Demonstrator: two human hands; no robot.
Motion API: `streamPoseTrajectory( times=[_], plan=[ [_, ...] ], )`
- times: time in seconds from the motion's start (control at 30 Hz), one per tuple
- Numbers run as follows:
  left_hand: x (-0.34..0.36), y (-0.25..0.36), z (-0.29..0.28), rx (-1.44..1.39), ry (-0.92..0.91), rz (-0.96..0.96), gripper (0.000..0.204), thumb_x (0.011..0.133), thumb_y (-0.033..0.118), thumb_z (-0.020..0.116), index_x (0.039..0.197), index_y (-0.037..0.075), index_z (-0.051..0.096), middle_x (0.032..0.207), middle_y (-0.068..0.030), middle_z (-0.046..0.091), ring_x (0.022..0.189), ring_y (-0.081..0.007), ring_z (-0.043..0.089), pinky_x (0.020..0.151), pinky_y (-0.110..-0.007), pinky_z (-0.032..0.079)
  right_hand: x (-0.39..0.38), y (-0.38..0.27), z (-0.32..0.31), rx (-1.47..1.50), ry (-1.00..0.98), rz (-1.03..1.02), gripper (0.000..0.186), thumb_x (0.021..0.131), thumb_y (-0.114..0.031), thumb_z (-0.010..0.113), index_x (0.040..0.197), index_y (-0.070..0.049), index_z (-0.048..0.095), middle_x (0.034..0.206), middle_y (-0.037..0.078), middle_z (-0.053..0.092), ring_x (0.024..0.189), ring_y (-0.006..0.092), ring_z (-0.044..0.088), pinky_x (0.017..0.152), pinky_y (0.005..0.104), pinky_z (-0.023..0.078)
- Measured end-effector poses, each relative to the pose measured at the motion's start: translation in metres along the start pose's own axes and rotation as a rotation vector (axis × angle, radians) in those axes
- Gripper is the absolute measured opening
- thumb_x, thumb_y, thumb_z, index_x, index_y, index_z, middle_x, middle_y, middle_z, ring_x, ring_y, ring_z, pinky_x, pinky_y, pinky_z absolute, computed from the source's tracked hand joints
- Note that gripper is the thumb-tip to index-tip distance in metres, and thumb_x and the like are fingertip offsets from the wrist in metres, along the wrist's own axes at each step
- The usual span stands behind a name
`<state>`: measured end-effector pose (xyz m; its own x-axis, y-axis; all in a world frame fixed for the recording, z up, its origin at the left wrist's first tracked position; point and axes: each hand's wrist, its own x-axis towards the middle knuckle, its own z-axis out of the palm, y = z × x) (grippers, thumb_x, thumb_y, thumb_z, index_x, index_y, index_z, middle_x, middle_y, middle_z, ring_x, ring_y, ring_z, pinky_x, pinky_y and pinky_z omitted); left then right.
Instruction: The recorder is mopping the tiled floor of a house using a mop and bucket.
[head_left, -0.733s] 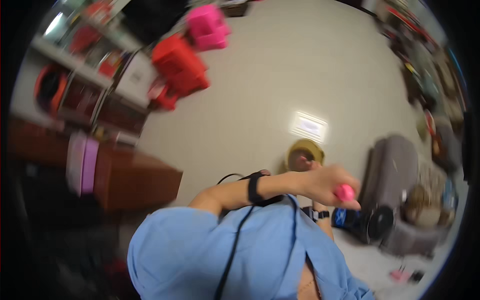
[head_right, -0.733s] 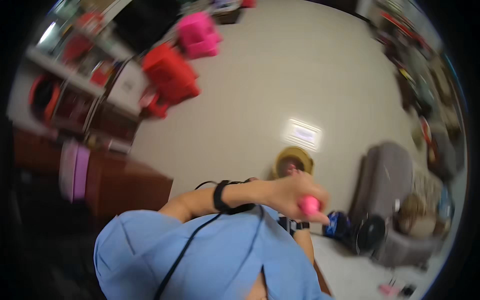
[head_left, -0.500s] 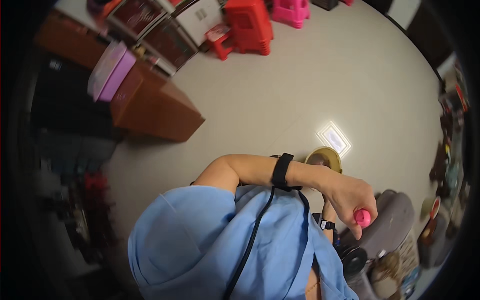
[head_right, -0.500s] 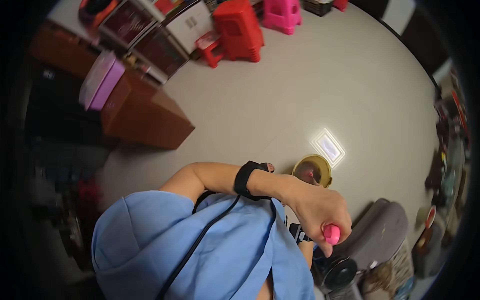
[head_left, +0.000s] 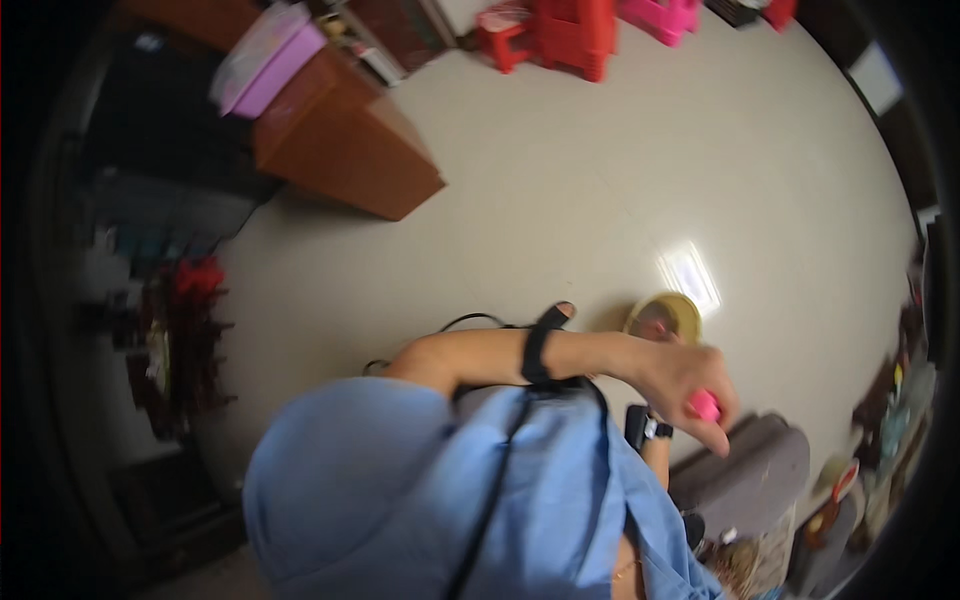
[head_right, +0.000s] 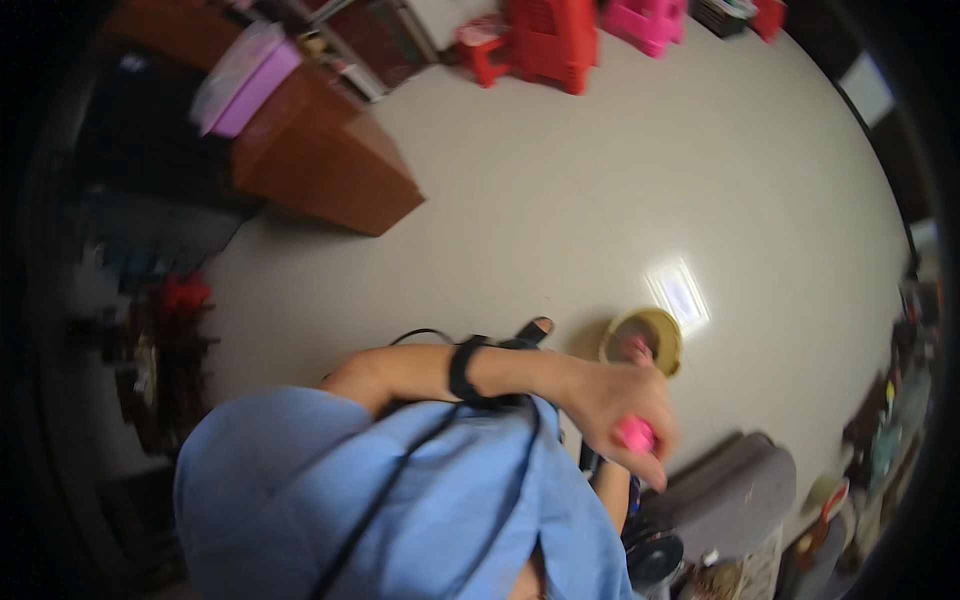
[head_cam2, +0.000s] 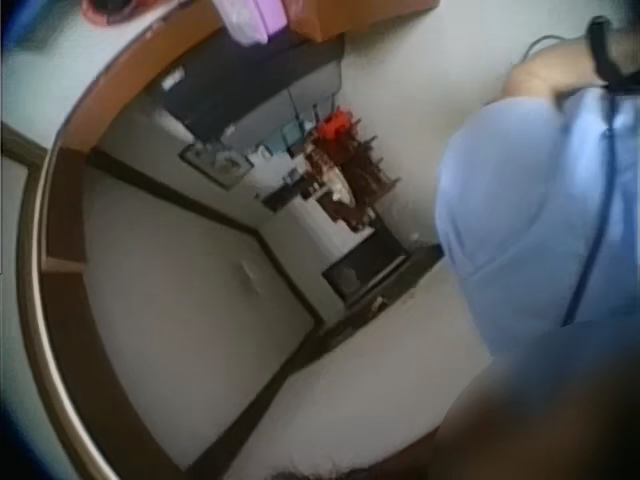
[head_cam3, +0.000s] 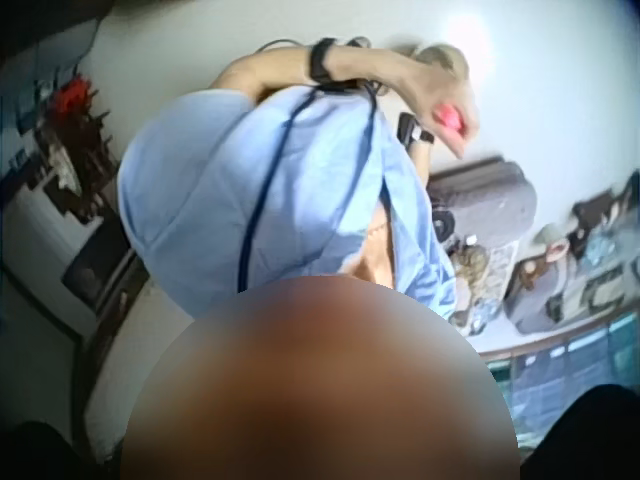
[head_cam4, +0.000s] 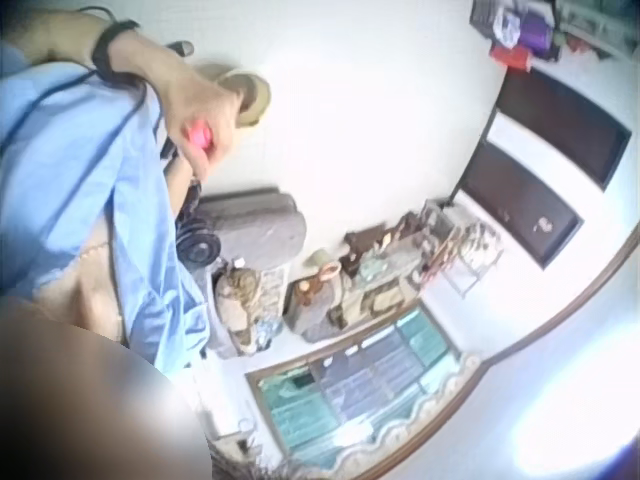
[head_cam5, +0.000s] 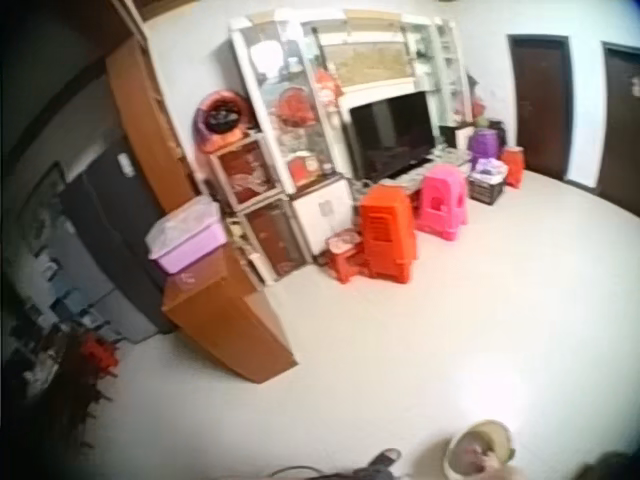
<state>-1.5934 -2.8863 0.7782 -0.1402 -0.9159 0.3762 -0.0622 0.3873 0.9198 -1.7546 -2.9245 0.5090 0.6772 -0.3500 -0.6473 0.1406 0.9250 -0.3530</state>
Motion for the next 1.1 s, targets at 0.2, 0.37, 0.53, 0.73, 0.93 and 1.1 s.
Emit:
streamPoseTrajectory(
  times=[0.2,0.37,0.53,0.73,0.93,1.1],
  plan=[
    [0.019,-0.015,0.024,0.055,-0.234,0.074,0.031,0.074,0.035,0.065,0.062,0.008,0.058,0.053,-0.0037,0.054,0.051,-0.0205,0.053,0.046,-0.031,0.039,0.01,-0.008,0.004,-0.029,0.008,0.075,0.013,0.083,-0.016,0.052,0.087,-0.004,0.048,0.077,0.005,0.052,0.07,0.0163,0.051,0.064,0.0286,0.045],
    [0.019,-0.007,0.012,-0.038,-0.194,0.02,0.029,0.074,0.032,0.065,0.063,0.006,0.059,0.054,-0.004,0.055,0.052,-0.0202,0.053,0.048,-0.031,0.04,0.024,-0.027,0.003,-0.082,0.005,0.117,0.011,0.082,-0.015,0.053,0.085,-0.005,0.048,0.074,0.004,0.052,0.067,0.0162,0.051,0.062,0.0287,0.045],
    [0.021,-0.016,0.003,0.024,0.089,-0.006,0.027,0.073,0.03,0.067,0.064,0.007,0.058,0.055,-0.0047,0.054,0.053,-0.0198,0.052,0.05,-0.032,0.04,0.043,-0.046,0.006,-0.136,-0.024,0.163,0.01,0.082,-0.014,0.054,0.082,-0.005,0.048,0.071,0.004,0.052,0.064,0.0162,0.051,0.06,0.0289,0.045],
    [0.034,-0.036,-0.008,-0.021,0.065,-0.075,0.023,0.076,0.025,0.065,0.071,0.003,0.06,0.062,-0.0038,0.058,0.059,-0.0115,0.055,0.054,-0.025,0.043,0.063,-0.081,-0.004,-0.206,-0.046,0.184,0.01,0.081,-0.013,0.055,0.079,-0.006,0.048,0.067,0.004,0.051,0.061,0.0161,0.05,0.057,0.0291,0.046],
    [0.047,-0.023,0.023,-0.266,0.037,-0.076,0.022,0.076,0.022,0.065,0.07,0.002,0.058,0.062,-0.0045,0.057,0.06,-0.0111,0.056,0.054,-0.024,0.044,0.036,-0.091,-0.022,-0.194,-0.006,0.199,0.011,0.081,-0.012,0.056,0.076,-0.007,0.048,0.064,0.003,0.051,0.057,0.016,0.05,0.055,0.0292,0.046],
    [0.01,-0.011,-0.04,-0.19,0.09,-0.073,0.02,0.078,0.018,0.062,0.073,0.002,0.053,0.068,-0.005,0.053,0.065,-0.0131,0.048,0.06,-0.028,0.04,0.045,-0.068,-0.015,-0.073,-0.049,0.193,0.012,0.08,-0.011,0.057,0.074,-0.007,0.048,0.061,0.003,0.051,0.054,0.016,0.05,0.053,0.0294,0.046]
  ],
)
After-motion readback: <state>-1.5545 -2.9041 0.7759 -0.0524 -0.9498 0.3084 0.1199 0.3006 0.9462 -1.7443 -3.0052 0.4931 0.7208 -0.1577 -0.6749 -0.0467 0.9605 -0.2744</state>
